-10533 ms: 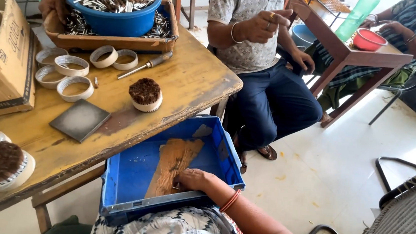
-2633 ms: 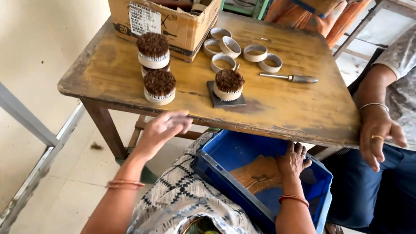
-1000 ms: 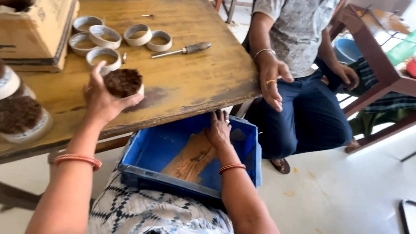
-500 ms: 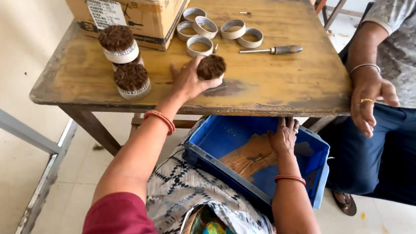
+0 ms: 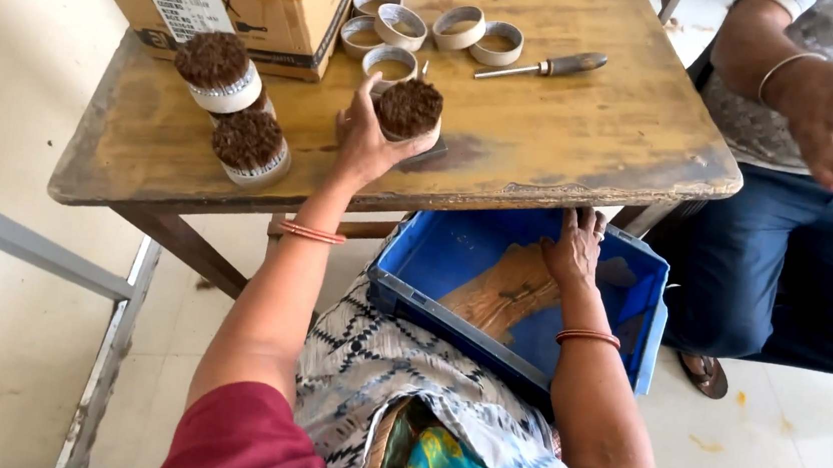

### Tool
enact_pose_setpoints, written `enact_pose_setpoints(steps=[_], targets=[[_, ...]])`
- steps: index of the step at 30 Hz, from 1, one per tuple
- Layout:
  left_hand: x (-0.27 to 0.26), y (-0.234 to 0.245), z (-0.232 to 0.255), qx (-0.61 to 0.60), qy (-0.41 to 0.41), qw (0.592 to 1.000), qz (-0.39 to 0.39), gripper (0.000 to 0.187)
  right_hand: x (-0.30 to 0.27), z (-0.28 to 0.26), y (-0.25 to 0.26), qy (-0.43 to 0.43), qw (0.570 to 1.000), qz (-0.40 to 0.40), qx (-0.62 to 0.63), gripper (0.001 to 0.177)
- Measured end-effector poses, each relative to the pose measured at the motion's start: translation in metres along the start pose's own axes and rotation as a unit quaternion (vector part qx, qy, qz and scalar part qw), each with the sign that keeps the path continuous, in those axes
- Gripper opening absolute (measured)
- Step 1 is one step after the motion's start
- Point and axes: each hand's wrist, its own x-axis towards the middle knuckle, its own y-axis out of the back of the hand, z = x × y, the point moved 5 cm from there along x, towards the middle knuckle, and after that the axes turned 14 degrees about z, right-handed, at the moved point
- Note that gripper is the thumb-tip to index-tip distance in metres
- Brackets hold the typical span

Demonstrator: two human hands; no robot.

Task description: The recorder is assembling or manufacturing brushes by inserting bristles and securing them into wooden bases.

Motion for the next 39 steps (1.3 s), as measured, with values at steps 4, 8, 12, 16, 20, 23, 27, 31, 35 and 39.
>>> enact_pose_setpoints(steps=[4,8,12,16,20,23,27,31,35,39], targets=[[0.012,0.003,0.024,0.029,-0.005,0.999,-0.042,0.115,0.000,0.000,0.003,0.005,1.000,0.009,0.001,0.091],[0.035,0.001,0.042,0.103,-0.041,0.986,-0.123,0.106,0.009,-0.013,0.012,-0.012,1.000,0.003,0.006,0.092],[0.058,0.037,0.097,0.086,-0.215,0.972,0.032,0.104,0.003,-0.016,0.011,-0.012,1.000,-0.009,0.003,0.093],[0.037,0.033,0.051,-0.046,0.043,0.998,0.009,0.095,-0.010,-0.006,0.011,-0.008,1.000,-0.018,0.015,0.087],[0.043,0.033,0.084,0.241,-0.185,0.945,-0.122,0.093,-0.001,-0.010,0.010,0.019,1.000,0.010,0.006,0.090],[0.051,0.023,0.052,0.015,-0.076,0.997,0.015,0.086,0.005,-0.013,0.009,0.003,1.000,0.011,0.008,0.086],[0.021,-0.013,-0.039,0.103,-0.040,0.994,0.013,0.114,0.004,-0.005,0.004,0.013,1.000,0.015,0.013,0.087],[0.015,-0.003,-0.009,0.077,0.039,0.995,-0.046,0.131,0.000,-0.002,0.001,0.042,0.998,0.040,-0.005,0.091],[0.030,-0.012,0.021,0.071,0.045,0.994,-0.073,0.140,0.005,-0.014,0.012,0.004,1.000,0.006,0.011,0.091],[0.037,-0.011,0.032,0.158,0.128,0.962,-0.182,0.102,0.006,-0.012,0.009,-0.008,1.000,-0.003,0.014,0.092]])
